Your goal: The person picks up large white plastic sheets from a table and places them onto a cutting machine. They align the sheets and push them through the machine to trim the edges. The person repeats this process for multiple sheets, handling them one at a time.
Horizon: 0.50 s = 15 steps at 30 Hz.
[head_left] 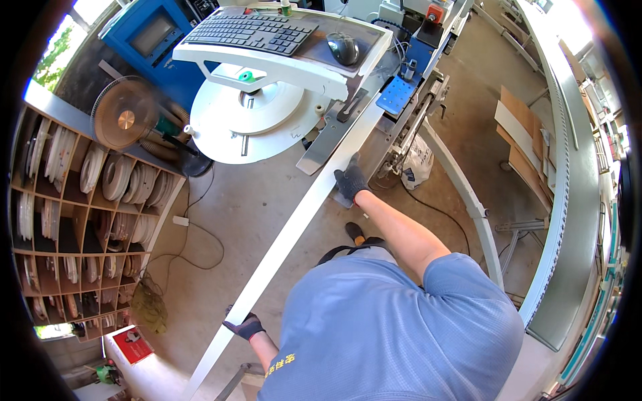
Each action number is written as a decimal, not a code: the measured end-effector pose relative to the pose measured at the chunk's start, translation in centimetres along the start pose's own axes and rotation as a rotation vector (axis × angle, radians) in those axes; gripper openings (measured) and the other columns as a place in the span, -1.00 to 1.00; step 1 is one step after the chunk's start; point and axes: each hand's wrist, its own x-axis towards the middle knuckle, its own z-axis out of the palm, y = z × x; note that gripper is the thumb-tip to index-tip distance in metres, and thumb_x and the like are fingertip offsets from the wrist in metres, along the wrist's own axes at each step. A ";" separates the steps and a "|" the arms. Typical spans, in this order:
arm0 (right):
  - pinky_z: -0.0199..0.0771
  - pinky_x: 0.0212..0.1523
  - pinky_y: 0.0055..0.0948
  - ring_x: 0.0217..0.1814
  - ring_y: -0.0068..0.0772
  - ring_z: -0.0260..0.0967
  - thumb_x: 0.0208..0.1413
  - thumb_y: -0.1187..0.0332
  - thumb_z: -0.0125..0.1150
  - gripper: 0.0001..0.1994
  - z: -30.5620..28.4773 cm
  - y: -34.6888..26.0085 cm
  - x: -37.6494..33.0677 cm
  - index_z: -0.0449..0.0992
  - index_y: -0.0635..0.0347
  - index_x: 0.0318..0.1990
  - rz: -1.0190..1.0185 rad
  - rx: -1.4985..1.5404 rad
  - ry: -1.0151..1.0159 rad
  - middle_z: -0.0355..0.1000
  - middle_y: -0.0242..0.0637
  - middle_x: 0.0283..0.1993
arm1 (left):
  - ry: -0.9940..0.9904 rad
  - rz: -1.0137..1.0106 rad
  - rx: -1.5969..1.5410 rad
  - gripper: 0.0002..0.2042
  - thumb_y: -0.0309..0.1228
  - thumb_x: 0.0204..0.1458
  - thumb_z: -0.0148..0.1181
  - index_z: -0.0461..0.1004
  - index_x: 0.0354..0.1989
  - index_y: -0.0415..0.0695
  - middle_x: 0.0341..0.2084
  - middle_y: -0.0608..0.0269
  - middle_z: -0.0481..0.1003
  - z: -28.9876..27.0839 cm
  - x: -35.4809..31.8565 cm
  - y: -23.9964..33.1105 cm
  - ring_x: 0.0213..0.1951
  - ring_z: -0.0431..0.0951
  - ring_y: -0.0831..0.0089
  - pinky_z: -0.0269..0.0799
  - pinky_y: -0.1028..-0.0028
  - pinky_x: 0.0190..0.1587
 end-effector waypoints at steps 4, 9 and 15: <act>0.49 -0.27 -0.16 -0.31 0.11 0.49 0.04 0.27 0.15 -0.05 0.0 0.7 1.6 -0.40 0.69 0.30 -0.064 -0.063 0.083 0.48 0.22 -0.38 | 0.119 0.032 0.106 -0.67 -0.11 0.17 -0.12 0.43 -0.44 -0.06 -0.50 0.35 0.44 4.1 -0.5 -1.0 -0.36 0.49 0.42 0.44 0.43 -0.21; 0.44 -0.11 -0.13 -0.15 0.22 0.45 0.08 0.26 0.09 -0.08 -2.9 -0.7 3.0 -0.41 0.66 0.32 0.043 -0.002 -0.079 0.43 0.36 -0.20 | 0.175 0.036 0.068 -0.71 -0.18 0.15 -0.10 0.41 -0.51 -0.07 -0.54 0.35 0.42 5.3 -0.5 -2.7 -0.39 0.47 0.43 0.43 0.42 -0.25; 0.44 -0.18 -0.14 -0.23 0.16 0.47 0.08 0.32 0.09 -0.11 -5.4 0.1 5.6 -0.41 0.63 0.33 0.048 0.090 -0.064 0.46 0.29 -0.29 | 0.148 0.037 0.065 -0.63 -0.10 0.20 -0.15 0.48 -0.38 -0.10 -0.43 0.34 0.50 8.2 -1.2 -5.3 -0.30 0.52 0.39 0.46 0.40 -0.15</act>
